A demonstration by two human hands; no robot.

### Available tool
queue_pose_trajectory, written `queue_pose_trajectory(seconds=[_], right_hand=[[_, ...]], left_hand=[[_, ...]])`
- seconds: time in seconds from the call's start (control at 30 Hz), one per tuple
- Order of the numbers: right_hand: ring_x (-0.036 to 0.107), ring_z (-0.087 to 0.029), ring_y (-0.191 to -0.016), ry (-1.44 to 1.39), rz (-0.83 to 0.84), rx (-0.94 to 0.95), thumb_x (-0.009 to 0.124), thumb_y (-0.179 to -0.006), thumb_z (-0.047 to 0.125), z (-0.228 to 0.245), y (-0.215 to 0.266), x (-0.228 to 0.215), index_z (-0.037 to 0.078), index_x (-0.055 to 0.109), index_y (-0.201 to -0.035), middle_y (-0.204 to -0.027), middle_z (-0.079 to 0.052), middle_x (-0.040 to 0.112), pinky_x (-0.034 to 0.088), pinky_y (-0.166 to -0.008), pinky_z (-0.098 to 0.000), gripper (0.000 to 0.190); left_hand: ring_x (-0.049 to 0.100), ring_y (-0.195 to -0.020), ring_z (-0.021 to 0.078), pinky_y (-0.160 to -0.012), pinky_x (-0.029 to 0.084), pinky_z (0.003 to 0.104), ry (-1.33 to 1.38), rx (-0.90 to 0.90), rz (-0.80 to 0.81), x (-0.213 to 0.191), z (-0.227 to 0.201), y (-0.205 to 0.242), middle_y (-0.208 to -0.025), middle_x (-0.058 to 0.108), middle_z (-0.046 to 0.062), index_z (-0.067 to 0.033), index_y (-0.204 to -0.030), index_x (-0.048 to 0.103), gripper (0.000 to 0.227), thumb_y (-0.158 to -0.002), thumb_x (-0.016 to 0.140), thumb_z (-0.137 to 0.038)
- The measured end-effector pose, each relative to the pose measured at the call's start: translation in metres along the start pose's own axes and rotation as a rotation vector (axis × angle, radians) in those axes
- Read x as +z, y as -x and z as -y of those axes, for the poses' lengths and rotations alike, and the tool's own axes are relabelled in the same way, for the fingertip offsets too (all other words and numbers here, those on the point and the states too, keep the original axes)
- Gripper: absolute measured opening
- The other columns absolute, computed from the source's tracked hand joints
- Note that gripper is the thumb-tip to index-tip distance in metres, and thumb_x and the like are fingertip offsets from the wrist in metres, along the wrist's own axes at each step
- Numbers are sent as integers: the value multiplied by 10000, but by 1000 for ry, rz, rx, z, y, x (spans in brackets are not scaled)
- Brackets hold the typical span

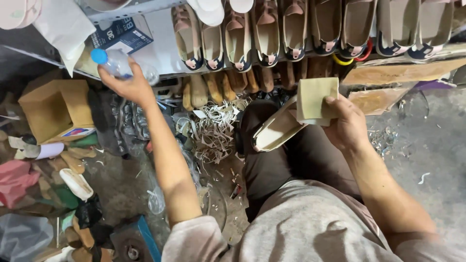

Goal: The person sits on the floor and wipes a single beige slip-on shoe with a cloth, focusing on the upper and sides. They briefly reach for a water bottle and return to wiping the shoe repeatedly.

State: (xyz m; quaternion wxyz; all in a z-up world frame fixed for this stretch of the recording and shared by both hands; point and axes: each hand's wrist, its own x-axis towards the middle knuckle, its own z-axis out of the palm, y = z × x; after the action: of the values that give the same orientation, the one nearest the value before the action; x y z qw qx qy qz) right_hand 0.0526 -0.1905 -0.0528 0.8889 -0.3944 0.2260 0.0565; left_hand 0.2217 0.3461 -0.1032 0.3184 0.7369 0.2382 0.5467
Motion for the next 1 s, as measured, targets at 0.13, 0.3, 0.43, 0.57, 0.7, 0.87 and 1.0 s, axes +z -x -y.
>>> queue_pose_trajectory(seconds=[0.13,0.3,0.43,0.57,0.7,0.87,1.0], right_hand=[[771,-303,-917,4,64,-61,601,-999,109,-11,-12,-15,-29,622,-1299,-990,-202,717,620,-884,-531,331],[778,-258,-851,23,106,-145,609,-1006,93,-14,-19,4,-25,655,-1258,-932,-162,729,651,-804,-466,282],[781,-240,-815,-3,106,-178,641,-998,84,-34,-47,-1,-3,680,-1238,-883,-135,722,658,-771,-441,259],[774,-256,-874,9,116,-252,626,-1006,99,-33,-40,18,-4,683,-1259,-932,-148,725,650,-806,-461,279],[768,-264,-927,-48,51,-252,631,-997,87,-27,-19,42,-10,666,-1299,-1000,-185,745,641,-848,-494,319],[771,-321,-961,-144,47,-224,628,-995,92,-18,-2,61,-5,662,-1307,-1011,-210,747,632,-868,-532,328],[772,-334,-961,-160,48,-213,621,-996,82,-31,-16,52,-9,660,-1301,-1014,-224,747,623,-879,-553,321]], left_hand=[[633,-1239,392,-1074,509,488,123,318,81,-34,-53,30,-1374,557,189,-111,-1449,562,821,-766,999,-238],[674,-1068,445,-961,525,508,298,518,308,-58,-167,80,-1166,676,241,-18,-1305,628,721,-699,959,-225],[665,-1119,365,-985,518,493,223,847,516,-64,-226,115,-1242,664,160,-110,-1324,648,716,-689,954,-234],[626,-1191,342,-1041,452,572,142,1051,640,-60,-253,148,-1292,608,128,-211,-1397,606,737,-732,901,-331],[610,-1186,341,-1043,417,612,73,1137,648,-57,-260,158,-1274,592,125,-267,-1445,567,688,-805,819,-290],[617,-1121,365,-1021,407,653,18,1291,521,-51,-269,159,-1234,597,160,-262,-1383,587,378,-1007,580,-229],[613,-1130,380,-1018,411,671,5,1321,511,-55,-280,155,-1233,600,167,-264,-1382,586,350,-1042,521,-211]])
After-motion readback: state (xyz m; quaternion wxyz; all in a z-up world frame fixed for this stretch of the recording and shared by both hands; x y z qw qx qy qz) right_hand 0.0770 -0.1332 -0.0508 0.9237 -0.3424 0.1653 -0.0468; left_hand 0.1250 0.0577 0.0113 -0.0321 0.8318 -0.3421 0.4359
